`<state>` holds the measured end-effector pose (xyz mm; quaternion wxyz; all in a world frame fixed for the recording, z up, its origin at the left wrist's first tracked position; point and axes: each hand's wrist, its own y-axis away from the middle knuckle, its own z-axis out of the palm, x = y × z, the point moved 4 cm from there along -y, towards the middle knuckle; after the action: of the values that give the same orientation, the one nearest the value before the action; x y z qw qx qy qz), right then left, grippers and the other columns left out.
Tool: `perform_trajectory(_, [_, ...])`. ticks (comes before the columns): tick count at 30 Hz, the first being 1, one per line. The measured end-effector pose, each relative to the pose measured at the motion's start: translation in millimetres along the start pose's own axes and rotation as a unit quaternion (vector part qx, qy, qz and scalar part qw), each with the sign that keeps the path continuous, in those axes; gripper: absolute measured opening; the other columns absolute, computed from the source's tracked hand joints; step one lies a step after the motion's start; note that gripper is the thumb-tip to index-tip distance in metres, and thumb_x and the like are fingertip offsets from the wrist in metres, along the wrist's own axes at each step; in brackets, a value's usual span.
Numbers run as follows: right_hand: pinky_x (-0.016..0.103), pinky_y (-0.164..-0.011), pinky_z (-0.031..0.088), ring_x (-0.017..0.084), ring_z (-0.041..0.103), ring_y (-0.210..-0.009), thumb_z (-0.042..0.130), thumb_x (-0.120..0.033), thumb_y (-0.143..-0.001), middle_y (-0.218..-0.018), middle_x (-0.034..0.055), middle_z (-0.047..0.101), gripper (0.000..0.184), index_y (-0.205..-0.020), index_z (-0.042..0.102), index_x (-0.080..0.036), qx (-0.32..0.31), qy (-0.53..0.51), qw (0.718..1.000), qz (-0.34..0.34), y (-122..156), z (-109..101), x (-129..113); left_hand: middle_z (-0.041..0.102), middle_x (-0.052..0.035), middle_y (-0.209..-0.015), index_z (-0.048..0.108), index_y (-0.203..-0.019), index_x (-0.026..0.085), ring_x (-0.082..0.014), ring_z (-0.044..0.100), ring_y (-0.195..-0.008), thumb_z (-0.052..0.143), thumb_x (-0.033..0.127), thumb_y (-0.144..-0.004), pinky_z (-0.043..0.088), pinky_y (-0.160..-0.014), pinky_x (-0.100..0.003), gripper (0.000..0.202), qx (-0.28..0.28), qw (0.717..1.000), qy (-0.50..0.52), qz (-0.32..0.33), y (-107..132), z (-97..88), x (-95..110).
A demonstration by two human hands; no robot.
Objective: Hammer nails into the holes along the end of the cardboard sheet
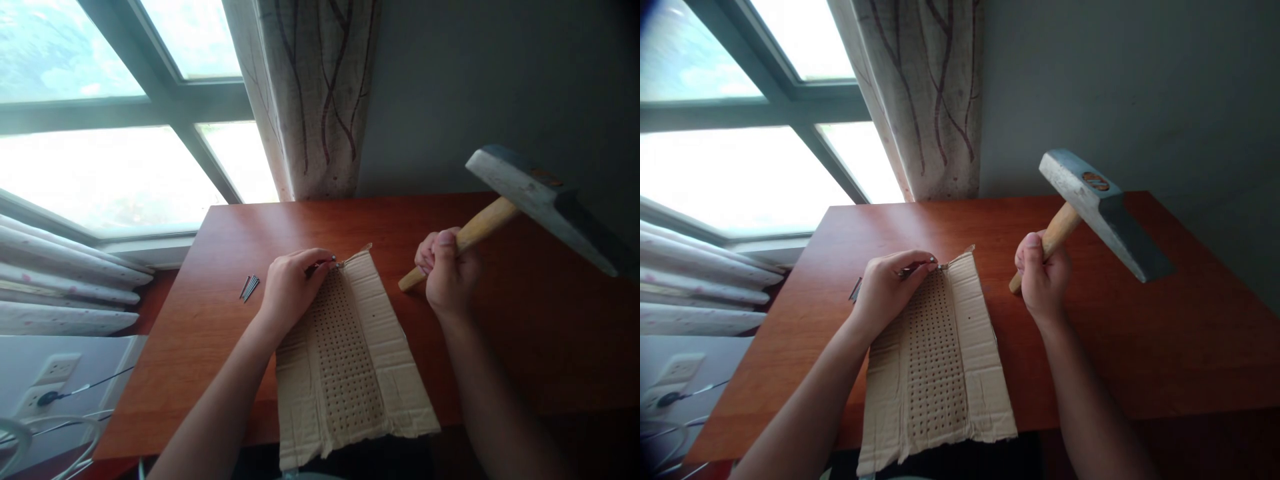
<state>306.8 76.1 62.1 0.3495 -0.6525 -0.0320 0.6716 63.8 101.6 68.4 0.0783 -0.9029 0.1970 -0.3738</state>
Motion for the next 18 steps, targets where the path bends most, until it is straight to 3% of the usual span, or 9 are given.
perform_trajectory(9, [0.025,-0.040,0.026,0.008,0.035,-0.043,0.057,-0.048,-0.096,-0.053,-0.0066,0.038,0.040,-0.069,0.041,-0.023,-0.050,0.026,0.998,0.025,-1.5,-1.5,0.3,0.080,-0.0009,-0.090,0.076,-0.090,0.022,-0.0161,0.073,-0.078,0.066,0.027,-0.089,0.052,-0.067,-0.024,0.012,0.003,0.999,0.046,-0.018,0.4,2.6,-4.2])
perform_trajectory(18, [0.027,-0.052,0.035,0.012,0.042,-0.053,0.055,-0.054,-0.095,-0.059,-0.0027,0.047,0.042,-0.069,0.048,-0.022,-0.156,0.197,0.963,0.095,12.3,-8.5,-5.3,0.078,0.0008,-0.085,0.075,-0.092,0.023,-0.0151,0.072,-0.073,0.065,0.025,-0.090,0.050,-0.064,-0.023,0.010,-0.006,1.000,0.022,-0.009,0.6,-2.7,-1.0])
